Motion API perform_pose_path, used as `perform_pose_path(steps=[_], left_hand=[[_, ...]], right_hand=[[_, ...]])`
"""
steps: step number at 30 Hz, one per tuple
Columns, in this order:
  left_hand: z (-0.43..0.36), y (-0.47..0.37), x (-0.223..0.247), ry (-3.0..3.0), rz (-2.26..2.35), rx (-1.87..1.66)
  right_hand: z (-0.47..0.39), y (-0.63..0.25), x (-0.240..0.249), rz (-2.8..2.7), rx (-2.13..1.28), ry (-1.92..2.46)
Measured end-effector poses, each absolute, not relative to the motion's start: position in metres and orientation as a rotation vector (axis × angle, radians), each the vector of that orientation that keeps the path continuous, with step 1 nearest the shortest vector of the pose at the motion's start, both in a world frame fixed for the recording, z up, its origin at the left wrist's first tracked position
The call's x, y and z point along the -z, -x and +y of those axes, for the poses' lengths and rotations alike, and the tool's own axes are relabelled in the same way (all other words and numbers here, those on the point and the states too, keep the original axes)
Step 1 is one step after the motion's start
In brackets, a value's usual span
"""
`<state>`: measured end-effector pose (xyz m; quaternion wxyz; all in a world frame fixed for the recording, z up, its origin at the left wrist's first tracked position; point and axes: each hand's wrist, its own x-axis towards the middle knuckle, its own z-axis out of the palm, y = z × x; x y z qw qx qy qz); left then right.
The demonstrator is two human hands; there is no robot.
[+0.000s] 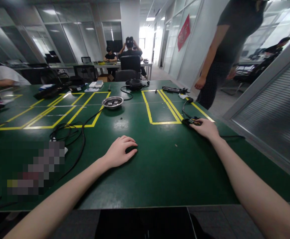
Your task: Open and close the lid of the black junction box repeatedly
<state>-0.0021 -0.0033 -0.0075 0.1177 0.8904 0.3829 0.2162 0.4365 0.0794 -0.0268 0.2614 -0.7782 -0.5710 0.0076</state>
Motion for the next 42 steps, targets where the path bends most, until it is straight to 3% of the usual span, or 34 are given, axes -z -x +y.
perform_pose_path(steps=[3,9,12,23,32,42], left_hand=[[-0.005,0.0,0.007,-2.598,1.117,-0.638],[-0.011,-0.004,0.0,-2.605,0.963,-0.722],[-0.015,-0.007,-0.002,-2.657,0.814,-0.684],[-0.015,-0.012,0.002,-2.648,0.833,-0.67],[-0.011,-0.011,0.006,-2.729,0.982,-0.569],[-0.006,-0.009,0.011,-2.797,1.118,-0.523]], right_hand=[[0.073,-0.399,0.019,-1.781,-0.141,1.991],[0.027,-0.304,0.008,-2.412,-0.558,1.043],[0.002,-0.274,0.006,-2.534,-0.69,0.803],[-0.005,-0.267,0.001,-2.653,-0.216,0.999],[-0.003,-0.269,0.011,-2.586,-0.366,0.923],[-0.004,-0.256,0.02,-2.478,-0.291,0.961]])
